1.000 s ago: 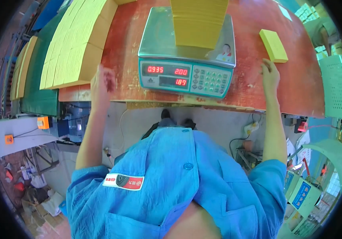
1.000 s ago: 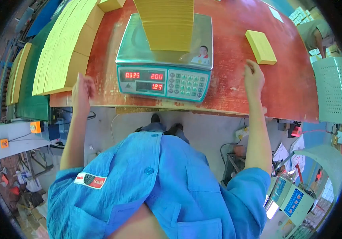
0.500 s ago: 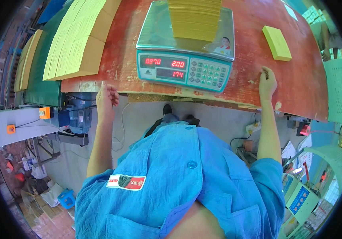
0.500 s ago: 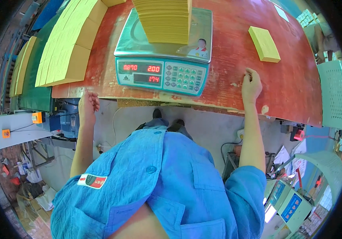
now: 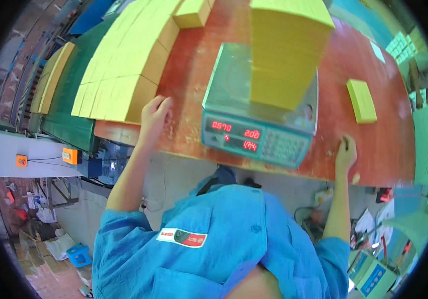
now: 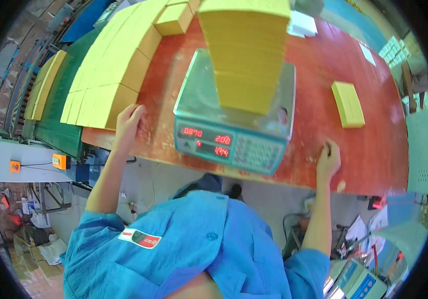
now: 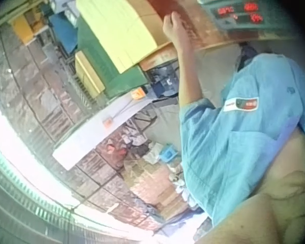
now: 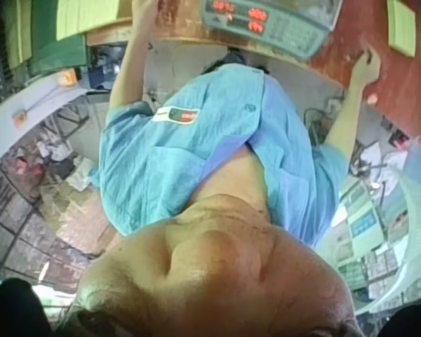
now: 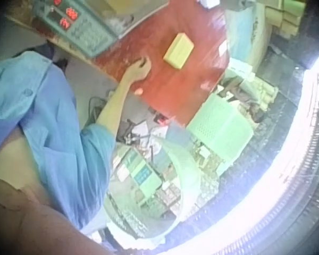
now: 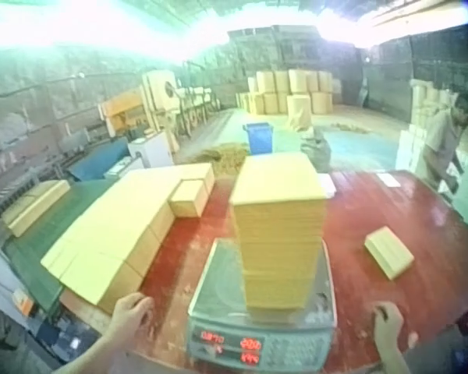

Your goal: The recorder is weighing stacks of yellow paper or sponge-like material on a digital scale in a factory setting.

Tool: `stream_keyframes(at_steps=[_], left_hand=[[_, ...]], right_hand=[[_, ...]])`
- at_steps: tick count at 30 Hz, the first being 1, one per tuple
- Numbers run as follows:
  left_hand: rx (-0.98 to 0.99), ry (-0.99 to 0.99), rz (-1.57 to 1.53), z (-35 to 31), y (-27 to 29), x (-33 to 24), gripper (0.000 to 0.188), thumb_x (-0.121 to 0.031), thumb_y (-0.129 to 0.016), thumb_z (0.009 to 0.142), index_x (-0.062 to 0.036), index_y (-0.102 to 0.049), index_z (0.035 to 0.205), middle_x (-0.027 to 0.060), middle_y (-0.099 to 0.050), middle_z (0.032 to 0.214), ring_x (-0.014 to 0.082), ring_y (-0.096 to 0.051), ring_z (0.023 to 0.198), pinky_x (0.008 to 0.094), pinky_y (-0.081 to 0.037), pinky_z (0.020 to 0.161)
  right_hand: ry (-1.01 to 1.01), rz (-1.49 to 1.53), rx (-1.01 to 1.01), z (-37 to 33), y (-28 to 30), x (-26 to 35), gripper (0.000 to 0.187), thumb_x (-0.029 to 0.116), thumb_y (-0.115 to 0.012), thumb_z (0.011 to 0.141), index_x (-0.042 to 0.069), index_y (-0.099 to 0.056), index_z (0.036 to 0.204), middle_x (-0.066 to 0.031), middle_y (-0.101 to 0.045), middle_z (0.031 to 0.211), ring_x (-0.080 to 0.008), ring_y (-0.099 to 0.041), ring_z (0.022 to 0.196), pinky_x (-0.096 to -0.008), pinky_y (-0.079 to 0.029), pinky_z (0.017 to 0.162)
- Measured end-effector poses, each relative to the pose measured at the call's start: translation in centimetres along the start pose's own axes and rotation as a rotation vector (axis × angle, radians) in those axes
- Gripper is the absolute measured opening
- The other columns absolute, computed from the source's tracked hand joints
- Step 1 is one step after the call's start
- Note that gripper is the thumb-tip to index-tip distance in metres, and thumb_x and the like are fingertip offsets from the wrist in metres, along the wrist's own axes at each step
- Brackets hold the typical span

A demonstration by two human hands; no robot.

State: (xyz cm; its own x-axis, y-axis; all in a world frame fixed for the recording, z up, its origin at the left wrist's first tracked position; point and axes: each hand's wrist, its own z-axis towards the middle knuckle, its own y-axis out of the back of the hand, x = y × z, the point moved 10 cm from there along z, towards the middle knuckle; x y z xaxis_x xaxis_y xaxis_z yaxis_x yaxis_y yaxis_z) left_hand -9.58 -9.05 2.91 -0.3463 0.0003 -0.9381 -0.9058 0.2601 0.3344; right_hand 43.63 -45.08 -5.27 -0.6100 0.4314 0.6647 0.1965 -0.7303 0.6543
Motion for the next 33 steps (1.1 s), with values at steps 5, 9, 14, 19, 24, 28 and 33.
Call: stream_keyframes(at_steps=[5, 9, 14, 19, 24, 28, 33], left_hand=[[-0.056, -0.802, 0.638, 13.4, -2.5, -10.4, 0.015, -0.016, -0.065, 0.085, -0.0017, -0.067, 0.09, 0.0103, -0.067, 0.083, 0.0258, -0.065, 0.078, 0.034, -0.051, 0.071], [0.025, -0.869, 0.778, 27.3, -5.5, -12.3, 0.017, -0.016, -0.066, 0.082, -0.0039, -0.068, 0.094, 0.0121, -0.067, 0.099, 0.0321, -0.063, 0.093, 0.0397, -0.05, 0.081], [0.073, -0.981, 0.97, 38.9, -7.9, -11.2, 0.019, -0.019, -0.068, 0.079, -0.0023, -0.065, 0.088, 0.015, -0.066, 0.098, 0.0354, -0.063, 0.093, 0.0441, -0.05, 0.081], [0.241, -0.979, 1.077, 42.4, -9.8, -10.1, 0.022, -0.023, -0.067, 0.08, -0.0025, -0.061, 0.085, 0.0167, -0.066, 0.094, 0.0364, -0.063, 0.091, 0.0455, -0.049, 0.078], [0.349, -0.975, 0.964, 42.8, -10.3, -10.8, 0.02, -0.023, -0.062, 0.084, -0.0035, -0.062, 0.088, 0.0192, -0.065, 0.082, 0.0386, -0.063, 0.085, 0.0474, -0.048, 0.074], [0.287, -0.96, 1.043, 43.1, -10.0, -10.6, 0.017, -0.02, -0.059, 0.087, -0.003, -0.061, 0.087, 0.0201, -0.065, 0.084, 0.0398, -0.063, 0.085, 0.0486, -0.048, 0.073], [-0.014, -0.904, 1.048, 41.4, -7.2, -12.4, 0.018, -0.019, -0.053, 0.089, -0.0031, -0.06, 0.084, 0.0216, -0.065, 0.084, 0.0427, -0.062, 0.08, 0.0509, -0.048, 0.069]], right_hand=[[0.006, -0.064, -0.019, -0.1, -0.1, 0.9, 0.019, -0.002, -0.054, 0.088, 0.0, -0.066, 0.102, -0.0124, -0.067, 0.1, -0.023, -0.063, 0.094, -0.0313, -0.05, 0.083], [-0.04, -0.058, -0.063, -0.5, 0.3, 0.6, 0.019, -0.004, -0.052, 0.088, -0.001, -0.065, 0.101, -0.0116, -0.064, 0.096, -0.0221, -0.062, 0.089, -0.0306, -0.049, 0.081], [-0.097, -0.094, -0.096, -0.7, 0.7, 1.9, 0.018, -0.004, -0.052, 0.087, -0.002, -0.064, 0.1, -0.01, -0.061, 0.09, -0.02, -0.059, 0.083, -0.0296, -0.048, 0.077], [-0.029, -0.236, -0.12, -0.6, 0.5, 1.2, 0.016, -0.004, -0.051, 0.09, -0.003, -0.062, 0.101, -0.0061, -0.057, 0.083, -0.0136, -0.053, 0.074, -0.0264, -0.044, 0.067], [-0.113, -0.237, -0.132, -1.0, 0.6, -1.4, 0.013, -0.002, -0.053, 0.091, -0.003, -0.063, 0.099, -0.002, -0.05, 0.076, -0.0092, -0.043, 0.062, -0.0257, -0.037, 0.055], [0.073, -0.256, -0.17, -0.1, 0.3, 1.9, 0.014, -0.003, -0.053, 0.089, -0.002, -0.064, 0.098, -0.0048, -0.055, 0.08, -0.012, -0.049, 0.066, -0.026, -0.042, 0.06], [0.012, -0.207, -0.14, -0.3, 0.7, 2.9, 0.015, -0.005, -0.054, 0.085, -0.001, -0.064, 0.095, -0.0097, -0.06, 0.087, -0.0193, -0.059, 0.081, -0.0285, -0.048, 0.075]])
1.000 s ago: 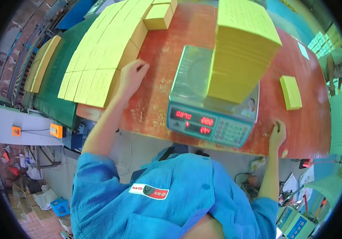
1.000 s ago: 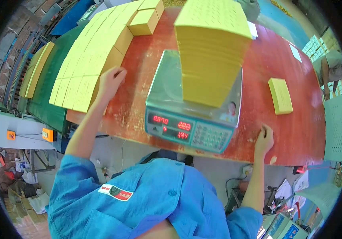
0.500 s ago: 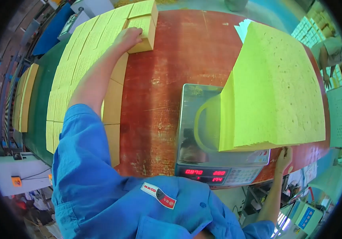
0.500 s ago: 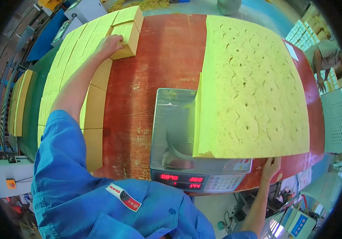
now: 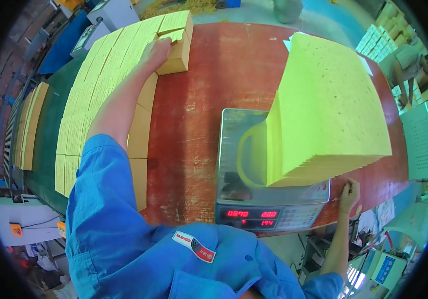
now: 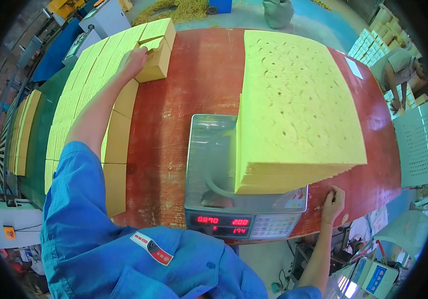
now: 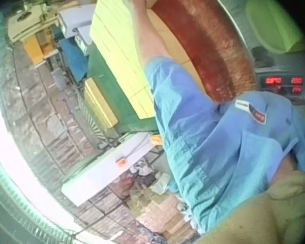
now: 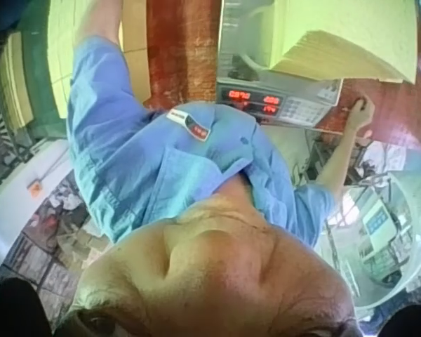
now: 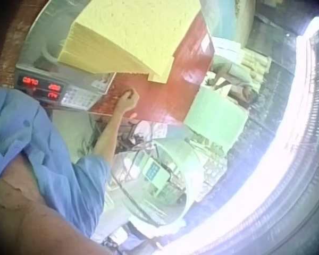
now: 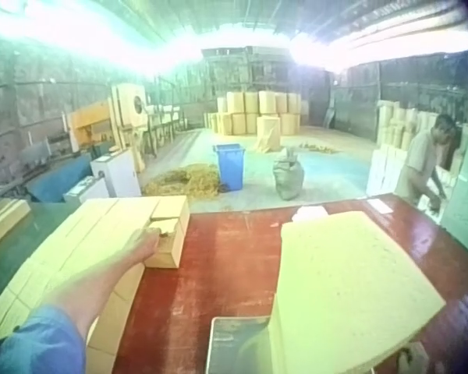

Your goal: The recorder is weighing stacks of yellow paper or sponge-like material on a digital scale in a factory setting.

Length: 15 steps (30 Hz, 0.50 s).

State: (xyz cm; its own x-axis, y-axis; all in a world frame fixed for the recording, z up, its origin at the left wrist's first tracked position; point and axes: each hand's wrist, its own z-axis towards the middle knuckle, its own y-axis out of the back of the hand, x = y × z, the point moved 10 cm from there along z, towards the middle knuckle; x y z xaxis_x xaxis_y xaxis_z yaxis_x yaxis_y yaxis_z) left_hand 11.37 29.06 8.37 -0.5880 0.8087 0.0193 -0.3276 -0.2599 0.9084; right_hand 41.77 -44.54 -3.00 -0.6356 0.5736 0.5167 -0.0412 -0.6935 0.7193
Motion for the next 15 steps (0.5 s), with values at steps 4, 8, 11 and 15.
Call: stream_keyframes(at_steps=[4, 8, 11, 15], left_hand=[[-0.109, 0.045, -0.036, -3.0, 7.1, -3.3, 0.019, -0.021, -0.054, 0.087, -0.0031, -0.06, 0.086, 0.0211, -0.065, 0.084, 0.0422, -0.063, 0.079, 0.0503, -0.048, 0.068], [-0.13, 0.196, -0.237, -11.6, 13.1, -5.3, 0.021, -0.023, -0.057, 0.084, -0.0019, -0.06, 0.086, 0.0193, -0.063, 0.076, 0.0336, -0.063, 0.068, 0.043, -0.047, 0.063], [0.023, 0.356, -0.42, -22.0, 18.5, -10.7, 0.017, -0.016, -0.058, 0.084, 0.0004, -0.057, 0.082, 0.0137, -0.056, 0.067, 0.0186, -0.054, 0.058, 0.0328, -0.043, 0.057], [0.212, 0.44, -0.419, -34.3, 22.5, -20.7, 0.007, -0.005, -0.06, 0.082, 0.0011, -0.056, 0.081, 0.0116, -0.054, 0.066, 0.0146, -0.055, 0.06, 0.0302, -0.044, 0.057]], right_hand=[[-0.01, 0.083, 0.028, -1.2, 1.4, -1.1, 0.017, -0.003, -0.052, 0.088, 0.001, -0.065, 0.098, -0.0068, -0.062, 0.088, -0.0162, -0.06, 0.08, -0.0277, -0.048, 0.072], [-0.32, 0.585, 0.034, -2.9, 2.6, 2.3, 0.018, 0.0, -0.049, 0.093, -0.001, -0.063, 0.105, -0.0054, -0.062, 0.09, -0.0117, -0.06, 0.075, -0.0236, -0.051, 0.069], [-0.192, 0.866, 0.361, -5.6, 2.4, 16.0, 0.02, 0.0, -0.048, 0.094, -0.004, -0.062, 0.108, -0.0091, -0.065, 0.094, -0.0151, -0.064, 0.081, -0.0285, -0.054, 0.073], [-0.393, 1.4, 1.464, -16.0, -3.9, 29.7, 0.035, 0.017, -0.044, 0.102, -0.004, -0.052, 0.128, -0.0164, -0.064, 0.112, -0.0216, -0.066, 0.098, -0.0315, -0.053, 0.084]])
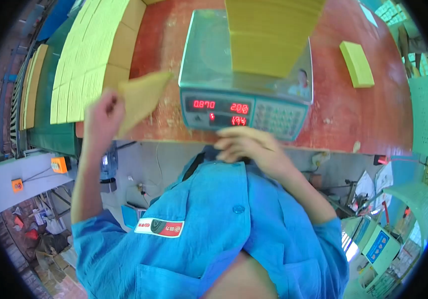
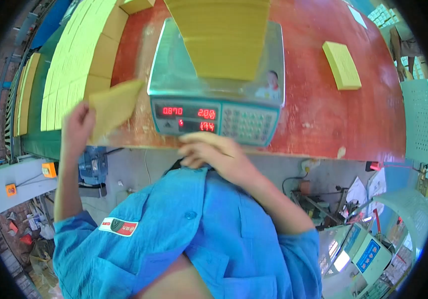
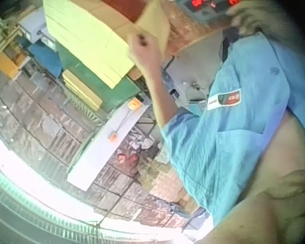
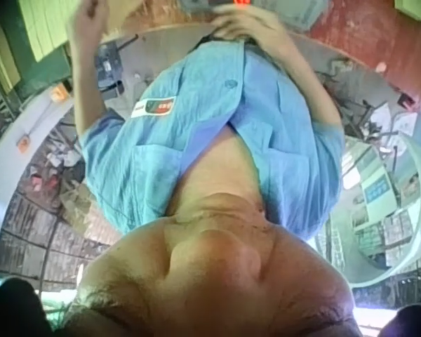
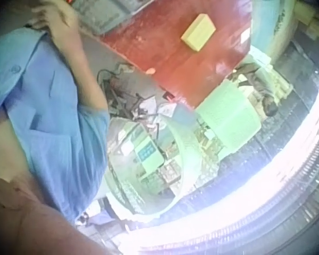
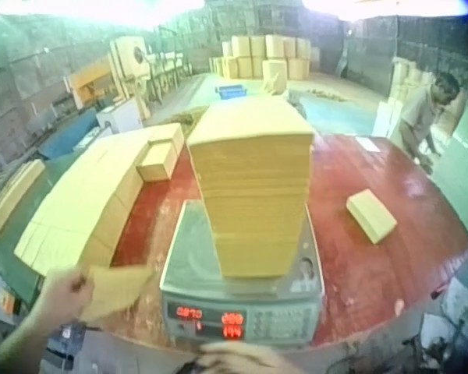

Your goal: The recorder is weighing stacks of yellow paper or sponge-like material on a digital scale in a factory setting.

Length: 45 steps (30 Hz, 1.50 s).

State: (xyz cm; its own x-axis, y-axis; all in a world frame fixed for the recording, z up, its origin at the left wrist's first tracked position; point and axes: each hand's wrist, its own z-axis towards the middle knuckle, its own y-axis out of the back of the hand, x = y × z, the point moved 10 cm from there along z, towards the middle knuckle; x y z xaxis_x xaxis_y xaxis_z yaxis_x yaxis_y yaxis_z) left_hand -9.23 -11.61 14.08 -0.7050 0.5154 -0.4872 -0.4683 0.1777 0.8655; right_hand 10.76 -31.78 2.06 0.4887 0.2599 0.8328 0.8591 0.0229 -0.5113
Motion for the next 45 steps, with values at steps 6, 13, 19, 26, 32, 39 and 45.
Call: stream_keyframes(at_steps=[6, 13, 19, 26, 32, 39, 45], left_hand=[[-0.022, -0.388, 0.222, -15.7, -7.8, -9.7, 0.016, -0.003, -0.068, 0.072, -0.0011, -0.059, 0.084, 0.014, -0.066, 0.092, 0.0299, -0.067, 0.079, 0.038, -0.055, 0.066], [-0.388, -0.166, 0.162, -18.2, -2.6, -9.5, 0.053, -0.019, -0.068, 0.086, 0.0041, -0.05, 0.131, 0.0199, -0.058, 0.126, 0.03, -0.057, 0.116, 0.0409, -0.047, 0.094], [-0.114, 0.309, -1.439, -7.6, -3.9, -5.7, 0.039, -0.016, -0.057, 0.095, 0.0065, -0.052, 0.126, 0.0143, -0.063, 0.115, 0.019, -0.063, 0.101, 0.0304, -0.052, 0.082], [-0.004, -0.103, -1.2, 12.2, 4.9, -17.7, 0.027, -0.021, -0.067, 0.089, 0.002, -0.063, 0.103, 0.0087, -0.068, 0.096, 0.0154, -0.067, 0.083, 0.0312, -0.054, 0.075], [0.102, 0.009, -1.015, 20.2, 0.2, -20.2, 0.019, -0.022, -0.072, 0.085, -0.0049, -0.066, 0.088, 0.0057, -0.069, 0.081, 0.0122, -0.064, 0.063, 0.0282, -0.048, 0.058], [0.129, 0.073, -0.891, 21.8, -2.5, -17.8, 0.018, -0.024, -0.074, 0.084, -0.0101, -0.065, 0.077, 0.0021, -0.066, 0.072, 0.0097, -0.059, 0.058, 0.0262, -0.042, 0.053], [0.062, 0.016, -0.86, 21.7, -2.4, -19.2, 0.03, -0.024, -0.074, 0.082, -0.0084, -0.056, 0.064, 0.0011, -0.053, 0.057, 0.0102, -0.046, 0.048, 0.0279, -0.033, 0.046]], right_hand=[[-0.412, 0.391, 0.277, 4.1, -8.3, -8.4, 0.048, 0.036, -0.05, 0.1, -0.001, -0.048, 0.13, -0.0169, -0.06, 0.119, -0.0246, -0.062, 0.105, -0.038, -0.052, 0.087], [0.193, -0.066, 0.086, 3.7, -7.7, -1.9, 0.028, 0.004, -0.052, 0.093, -0.005, -0.053, 0.119, -0.0073, -0.062, 0.103, -0.011, -0.059, 0.097, -0.0273, -0.048, 0.083], [0.474, -0.331, 0.029, 1.0, -7.4, 14.3, 0.027, 0.005, -0.053, 0.092, -0.004, -0.056, 0.117, -0.0056, -0.063, 0.101, -0.0086, -0.057, 0.094, -0.0271, -0.047, 0.083], [0.689, -0.649, -0.338, 0.5, -2.9, 33.7, 0.03, 0.017, -0.064, 0.087, -0.002, -0.066, 0.109, -0.0066, -0.069, 0.089, -0.0134, -0.064, 0.072, -0.0286, -0.051, 0.064], [0.48, -0.722, -0.585, 3.5, 6.1, 36.4, 0.029, 0.02, -0.07, 0.083, 0.003, -0.067, 0.106, -0.0041, -0.067, 0.083, -0.0117, -0.06, 0.065, -0.0259, -0.047, 0.058], [0.417, -0.682, -0.565, 4.7, 7.9, 34.5, 0.022, 0.019, -0.071, 0.079, 0.006, -0.069, 0.097, -0.0028, -0.067, 0.077, -0.01, -0.06, 0.064, -0.0249, -0.045, 0.056], [0.443, -0.638, -0.598, 4.6, 8.9, 34.4, 0.024, 0.018, -0.067, 0.084, 0.006, -0.066, 0.105, -0.0005, -0.066, 0.075, -0.0077, -0.059, 0.058, -0.0217, -0.044, 0.05]])
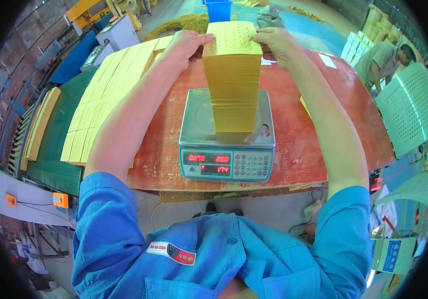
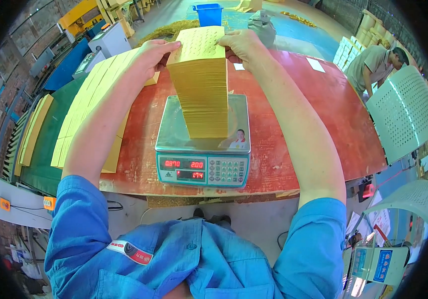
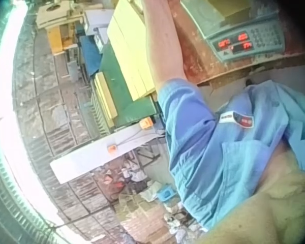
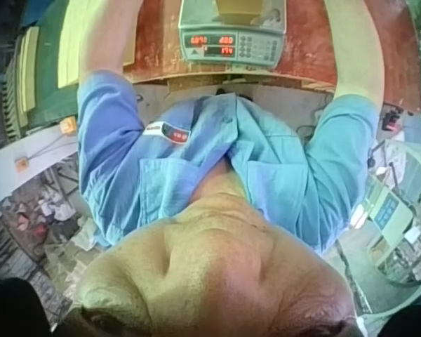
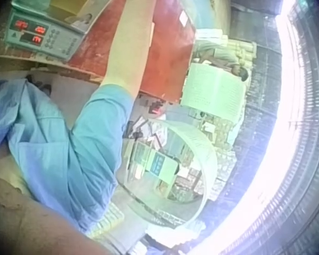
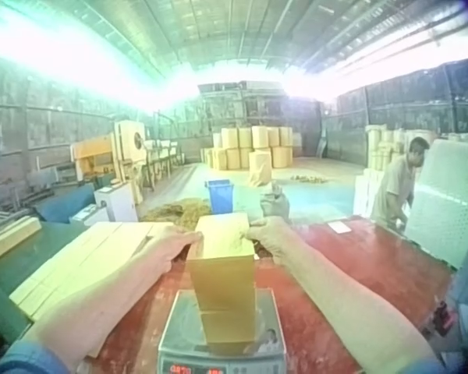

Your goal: The recorder is weighing stacks of yellow paper or sponge-like material on a digital scale in a factory setting.

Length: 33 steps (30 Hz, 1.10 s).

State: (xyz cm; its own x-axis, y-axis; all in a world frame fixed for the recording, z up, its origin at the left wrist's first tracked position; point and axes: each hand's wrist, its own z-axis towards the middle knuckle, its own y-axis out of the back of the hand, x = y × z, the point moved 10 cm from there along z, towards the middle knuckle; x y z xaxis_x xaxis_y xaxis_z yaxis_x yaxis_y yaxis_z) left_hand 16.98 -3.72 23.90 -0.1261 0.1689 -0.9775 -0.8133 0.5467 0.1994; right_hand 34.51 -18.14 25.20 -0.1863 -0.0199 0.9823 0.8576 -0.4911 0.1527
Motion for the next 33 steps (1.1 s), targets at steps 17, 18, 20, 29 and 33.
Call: stream_keyframes(at_steps=[17, 18, 20, 29, 33], left_hand=[[-0.227, 0.209, -0.169, -8.2, 13.6, 12.8, 0.064, -0.061, -0.043, 0.095, -0.0052, -0.051, 0.125, 0.0104, -0.063, 0.081, 0.0145, -0.057, 0.062, 0.0264, -0.044, 0.056], [-0.239, 0.244, -0.198, -9.3, 15.7, 14.1, 0.064, -0.06, -0.042, 0.096, -0.0048, -0.05, 0.126, 0.0117, -0.064, 0.084, 0.0151, -0.057, 0.063, 0.0264, -0.044, 0.056], [-0.273, 0.253, -0.246, -11.2, 20.2, 15.7, 0.063, -0.059, -0.04, 0.097, -0.0036, -0.048, 0.127, 0.0155, -0.066, 0.093, 0.0176, -0.06, 0.068, 0.0268, -0.047, 0.058], [-0.31, 0.274, -0.189, -14.8, 22.1, 12.5, 0.058, -0.048, -0.034, 0.102, 0.0023, -0.044, 0.13, 0.0233, -0.058, 0.123, 0.026, -0.062, 0.107, 0.0332, -0.055, 0.085], [-0.242, 0.29, -0.231, -12.1, 17.2, 10.0, 0.052, -0.041, -0.04, 0.102, 0.0011, -0.045, 0.133, 0.02, -0.058, 0.127, 0.024, -0.061, 0.112, 0.0342, -0.052, 0.091]], right_hand=[[0.032, -0.093, -0.21, -5.4, 7.9, -6.9, 0.045, 0.024, -0.063, 0.083, 0.002, -0.06, 0.122, -0.0081, -0.066, 0.092, -0.0135, -0.06, 0.066, -0.0275, -0.045, 0.059], [0.008, -0.091, -0.208, -6.2, 8.9, -8.3, 0.044, 0.022, -0.061, 0.085, 0.002, -0.059, 0.124, -0.009, -0.066, 0.096, -0.0142, -0.061, 0.069, -0.0267, -0.046, 0.062], [-0.061, -0.086, -0.17, -7.4, 10.4, -12.1, 0.044, 0.021, -0.06, 0.086, 0.001, -0.057, 0.125, -0.01, -0.067, 0.1, -0.0149, -0.062, 0.071, -0.026, -0.047, 0.064], [-0.232, 0.08, -0.102, -6.7, 10.2, -22.6, 0.042, 0.02, -0.055, 0.093, 0.0, -0.051, 0.131, -0.0126, -0.064, 0.109, -0.0192, -0.065, 0.088, -0.0281, -0.052, 0.077], [-0.201, 0.16, -0.032, -3.9, 6.8, -23.4, 0.042, 0.024, -0.054, 0.095, 0.001, -0.053, 0.13, -0.0116, -0.063, 0.112, -0.0182, -0.064, 0.092, -0.0284, -0.051, 0.079]])
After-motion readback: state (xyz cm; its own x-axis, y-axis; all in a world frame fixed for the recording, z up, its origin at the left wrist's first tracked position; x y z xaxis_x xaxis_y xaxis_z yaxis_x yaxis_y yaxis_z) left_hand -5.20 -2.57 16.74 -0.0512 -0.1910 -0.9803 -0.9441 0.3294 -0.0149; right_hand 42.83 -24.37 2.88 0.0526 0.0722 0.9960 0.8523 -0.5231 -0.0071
